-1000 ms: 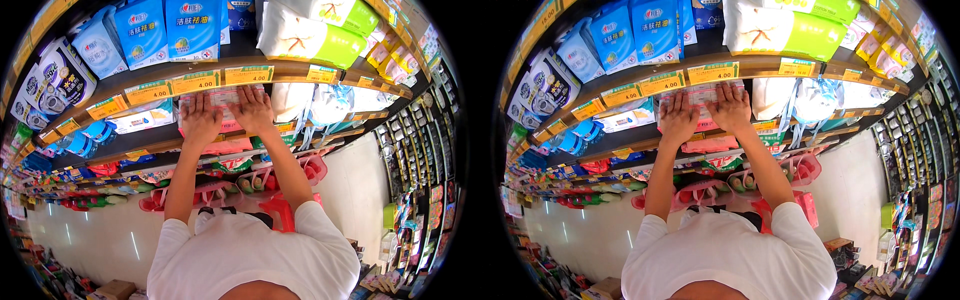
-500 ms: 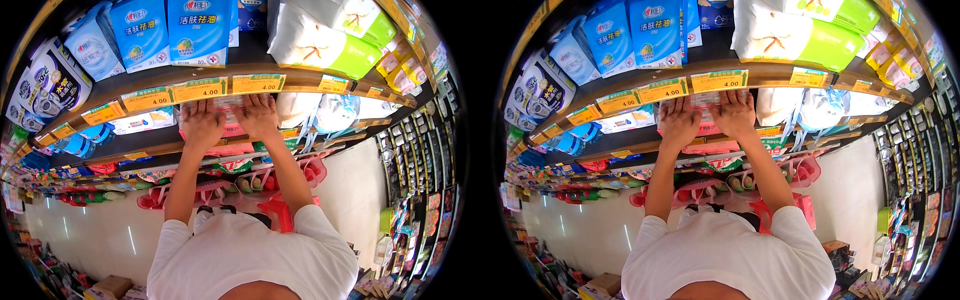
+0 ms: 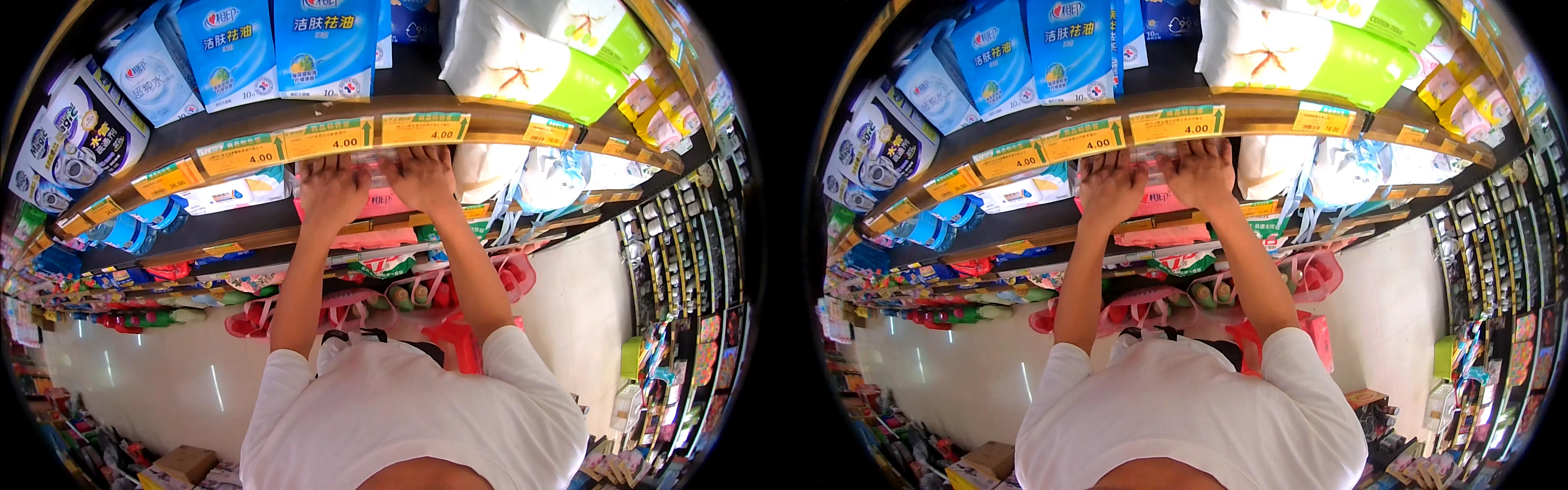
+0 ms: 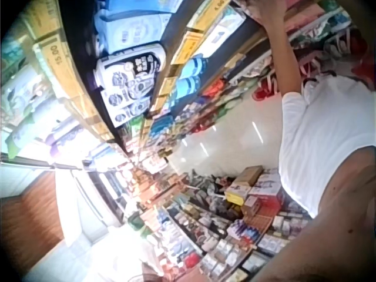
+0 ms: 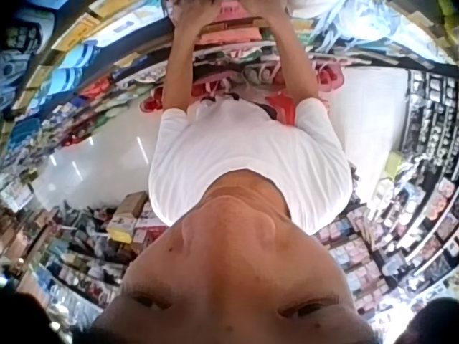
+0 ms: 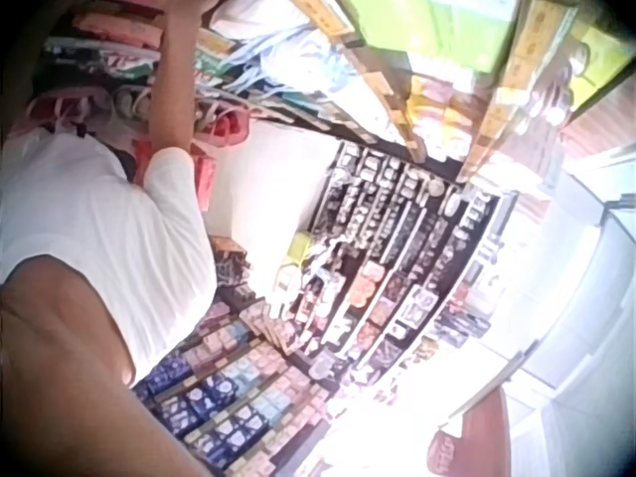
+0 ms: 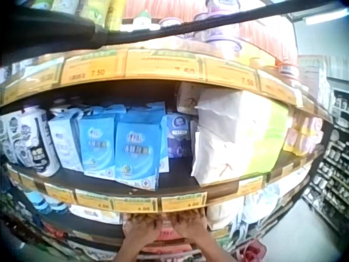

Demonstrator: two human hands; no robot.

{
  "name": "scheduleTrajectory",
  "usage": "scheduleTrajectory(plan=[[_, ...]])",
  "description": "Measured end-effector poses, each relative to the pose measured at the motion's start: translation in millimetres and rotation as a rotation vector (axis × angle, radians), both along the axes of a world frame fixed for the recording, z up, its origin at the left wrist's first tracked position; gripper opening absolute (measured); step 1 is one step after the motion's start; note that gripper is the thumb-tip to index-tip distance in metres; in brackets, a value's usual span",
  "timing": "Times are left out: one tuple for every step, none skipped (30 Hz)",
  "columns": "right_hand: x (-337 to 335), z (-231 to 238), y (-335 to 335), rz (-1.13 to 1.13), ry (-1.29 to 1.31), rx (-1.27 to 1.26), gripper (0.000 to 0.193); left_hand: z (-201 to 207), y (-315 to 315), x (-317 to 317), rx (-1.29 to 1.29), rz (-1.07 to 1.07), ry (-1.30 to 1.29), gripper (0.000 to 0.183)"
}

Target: The person takes packs of tissues from a stool and places them onto a retail shelf, then adjusts the position of several items on the shelf by hand.

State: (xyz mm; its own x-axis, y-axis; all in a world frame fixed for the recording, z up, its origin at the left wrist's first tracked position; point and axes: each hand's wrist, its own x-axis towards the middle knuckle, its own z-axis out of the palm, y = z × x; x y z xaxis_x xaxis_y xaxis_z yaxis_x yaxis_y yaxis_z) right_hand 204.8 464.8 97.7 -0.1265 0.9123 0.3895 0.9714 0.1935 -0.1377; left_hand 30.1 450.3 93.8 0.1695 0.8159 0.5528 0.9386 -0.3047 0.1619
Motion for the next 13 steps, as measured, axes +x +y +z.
scheduleTrajectory(plan=[[-1.0, 0.8, 0.0, -0.017, -0.012, -0.046, 0.067, -1.0, 1.0, -0.7, 0.010, 0.009, 0.012, 0.053], [-2.0, 1.1, -1.1, -0.016, -0.011, -0.069, 0.068, -4.5, 2.6, -1.4, 0.021, 0.017, 0.023, 0.054], [-2.9, 1.2, -2.7, -0.015, -0.011, -0.091, 0.070, -7.9, 2.7, -2.1, 0.031, 0.025, 0.035, 0.056], [-3.0, 3.2, -3.2, -0.016, -0.011, -0.108, 0.071, -8.0, 2.6, -2.2, 0.035, 0.033, 0.064, 0.058], [-2.5, 5.0, -4.5, -0.018, -0.011, -0.125, 0.072, -8.3, 1.0, -1.1, 0.023, 0.039, 0.058, 0.058], [-1.2, 3.0, -5.3, -0.016, -0.009, -0.137, 0.072, -8.3, -1.3, 0.3, 0.010, 0.044, 0.051, 0.058], [-1.5, 3.0, -6.5, -0.016, 0.000, -0.137, 0.072, -7.3, -2.6, 0.5, 0.001, 0.051, 0.046, 0.058], [-1.6, 3.4, -8.4, -0.017, 0.009, -0.137, 0.072, -7.7, -4.0, 0.9, 0.001, 0.054, 0.048, 0.058], [-1.0, 3.7, -10.4, -0.019, 0.018, -0.136, 0.072, -9.0, -5.6, 1.6, 0.000, 0.056, 0.049, 0.058], [-0.7, 3.6, -11.5, -0.020, 0.012, -0.139, 0.072, -10.0, -6.4, 1.4, 0.000, 0.058, 0.053, 0.058], [-0.1, 3.5, -12.6, -0.022, 0.006, -0.141, 0.072, -11.0, -6.5, 1.4, -0.020, 0.056, 0.048, 0.059], [0.9, 3.4, -13.6, -0.024, 0.000, -0.144, 0.073, -12.0, -6.3, 1.5, -0.040, 0.053, 0.043, 0.059], [2.3, 5.1, -13.4, -0.032, 0.012, -0.136, 0.073, -11.3, -5.9, 1.5, -0.061, 0.047, 0.043, 0.060]])
